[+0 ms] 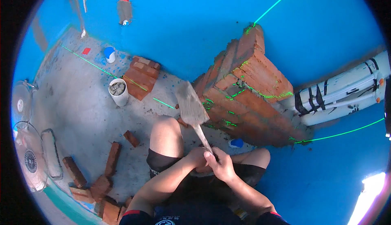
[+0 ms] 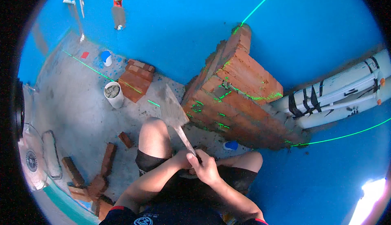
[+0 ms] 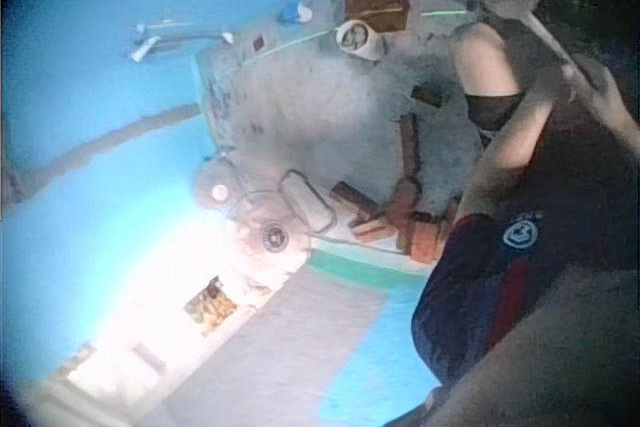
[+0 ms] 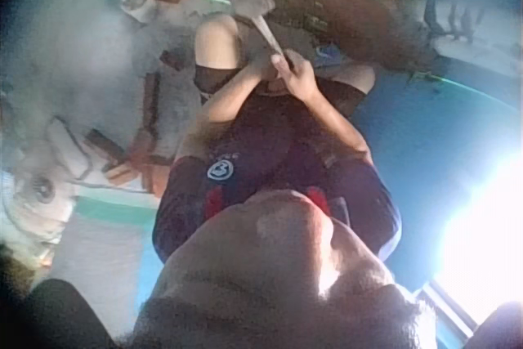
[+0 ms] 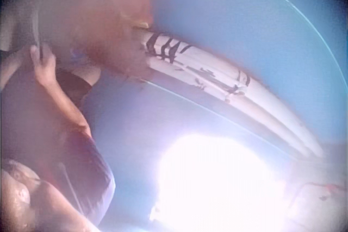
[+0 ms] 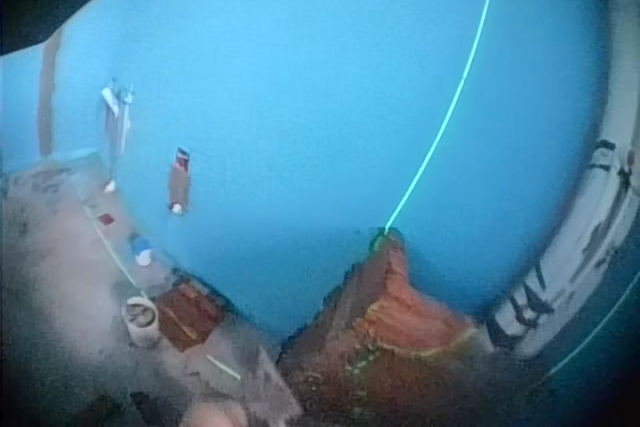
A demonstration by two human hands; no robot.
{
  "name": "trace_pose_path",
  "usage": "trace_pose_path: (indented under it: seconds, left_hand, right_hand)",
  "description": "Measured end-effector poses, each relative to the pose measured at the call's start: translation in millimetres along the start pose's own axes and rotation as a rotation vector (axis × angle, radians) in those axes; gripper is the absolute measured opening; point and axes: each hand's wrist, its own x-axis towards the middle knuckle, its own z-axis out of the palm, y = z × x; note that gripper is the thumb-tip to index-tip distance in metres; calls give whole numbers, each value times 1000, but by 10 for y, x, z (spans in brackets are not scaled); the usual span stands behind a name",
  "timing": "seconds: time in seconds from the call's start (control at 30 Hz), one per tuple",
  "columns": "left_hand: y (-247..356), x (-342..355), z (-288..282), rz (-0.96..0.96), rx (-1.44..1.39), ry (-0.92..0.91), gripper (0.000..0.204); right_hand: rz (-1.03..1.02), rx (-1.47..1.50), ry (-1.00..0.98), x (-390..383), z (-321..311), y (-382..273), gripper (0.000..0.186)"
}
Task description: The person builds a brick wall by applying mortar to bricks using a trowel and placing them on top of one another.
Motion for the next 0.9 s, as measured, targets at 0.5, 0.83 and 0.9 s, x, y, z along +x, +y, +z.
trace_pose_path:
  seconds: [0.5,0.83,0.9]
  left_hand:
    - [-66,82,204,-295,290,-100,43]
    - [-114,153,200,-370,254,-174,47]
    - [-66,149,174,-378,218,-142,46]
  right_hand:
    - [-197,-692,173,281,-1949,479,35]
    - [-54,-996,-114,805,-2734,-775,45]
    - [-102,-1142,-53,830,-2833,-934,47]
